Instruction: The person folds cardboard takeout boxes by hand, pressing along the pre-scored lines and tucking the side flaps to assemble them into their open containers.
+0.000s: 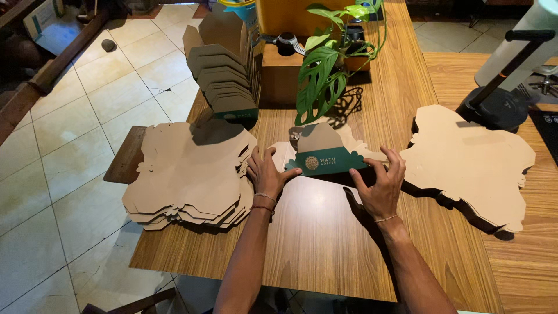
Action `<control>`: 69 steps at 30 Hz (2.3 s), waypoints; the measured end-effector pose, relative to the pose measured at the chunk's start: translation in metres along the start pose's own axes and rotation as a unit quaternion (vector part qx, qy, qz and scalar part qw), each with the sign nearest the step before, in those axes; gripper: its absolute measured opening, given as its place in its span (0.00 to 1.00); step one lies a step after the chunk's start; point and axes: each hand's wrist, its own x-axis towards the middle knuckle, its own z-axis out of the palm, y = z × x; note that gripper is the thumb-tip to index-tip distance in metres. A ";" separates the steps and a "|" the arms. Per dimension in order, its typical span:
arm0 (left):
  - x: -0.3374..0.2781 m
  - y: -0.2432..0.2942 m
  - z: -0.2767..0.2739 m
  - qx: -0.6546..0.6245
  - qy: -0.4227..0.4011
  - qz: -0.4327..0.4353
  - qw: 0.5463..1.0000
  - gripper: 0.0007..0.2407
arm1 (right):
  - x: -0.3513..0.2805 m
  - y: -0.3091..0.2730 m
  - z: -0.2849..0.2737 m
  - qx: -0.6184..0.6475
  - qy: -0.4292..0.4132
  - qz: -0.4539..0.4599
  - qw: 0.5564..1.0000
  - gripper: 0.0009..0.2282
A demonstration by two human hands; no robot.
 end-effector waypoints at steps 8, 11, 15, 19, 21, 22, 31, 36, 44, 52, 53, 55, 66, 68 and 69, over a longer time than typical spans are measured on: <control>-0.003 -0.007 0.029 0.022 -0.034 0.143 0.989 0.31 | -0.007 0.024 0.011 -0.001 -0.030 0.016 0.999 0.13; -0.004 -0.017 0.053 0.024 -0.040 0.205 0.978 0.28 | -0.008 0.024 0.013 0.014 -0.045 0.013 0.999 0.10; -0.003 -0.017 0.052 0.025 -0.019 0.248 0.968 0.21 | -0.007 0.021 0.013 0.026 -0.064 0.004 0.998 0.09; 0.004 -0.025 0.053 0.004 -0.037 0.255 0.966 0.17 | -0.009 0.019 0.012 0.052 -0.095 0.005 0.994 0.08; 0.009 -0.034 0.062 -0.001 -0.042 0.265 0.963 0.19 | -0.010 0.017 0.012 0.064 -0.117 0.027 0.991 0.10; 0.009 -0.034 0.061 -0.001 -0.041 0.266 0.963 0.19 | -0.010 0.022 0.013 0.064 -0.116 0.026 0.991 0.10; -0.002 -0.012 0.004 0.005 0.084 0.333 0.939 0.16 | -0.012 0.041 0.013 0.039 -0.074 0.011 0.996 0.23; -0.034 0.000 -0.059 0.037 0.151 0.302 0.940 0.12 | -0.007 0.056 0.007 0.011 -0.038 0.003 0.999 0.19; -0.081 -0.067 -0.142 0.048 0.301 0.243 0.921 0.09 | 0.004 0.071 -0.028 -0.158 0.040 0.102 0.981 0.25; -0.081 -0.146 -0.165 0.150 0.277 0.167 0.934 0.16 | -0.004 0.077 -0.023 -0.241 -0.057 0.145 0.958 0.25; -0.080 -0.154 -0.166 0.144 0.247 0.140 0.948 0.17 | -0.003 0.075 -0.024 -0.254 -0.043 0.129 0.958 0.24; -0.078 -0.164 -0.166 0.138 0.216 0.116 0.960 0.18 | -0.003 0.072 -0.023 -0.267 -0.028 0.117 0.956 0.23; -0.088 -0.161 -0.176 0.101 0.151 0.063 0.981 0.17 | 0.001 0.064 -0.039 -0.132 0.087 0.082 0.984 0.05; -0.087 -0.164 -0.173 0.102 0.154 0.065 0.981 0.16 | 0.002 0.063 -0.042 -0.113 0.106 0.101 0.983 0.06; -0.086 -0.165 -0.172 0.103 0.157 0.067 0.980 0.15 | 0.002 0.062 -0.044 -0.092 0.125 0.120 0.981 0.14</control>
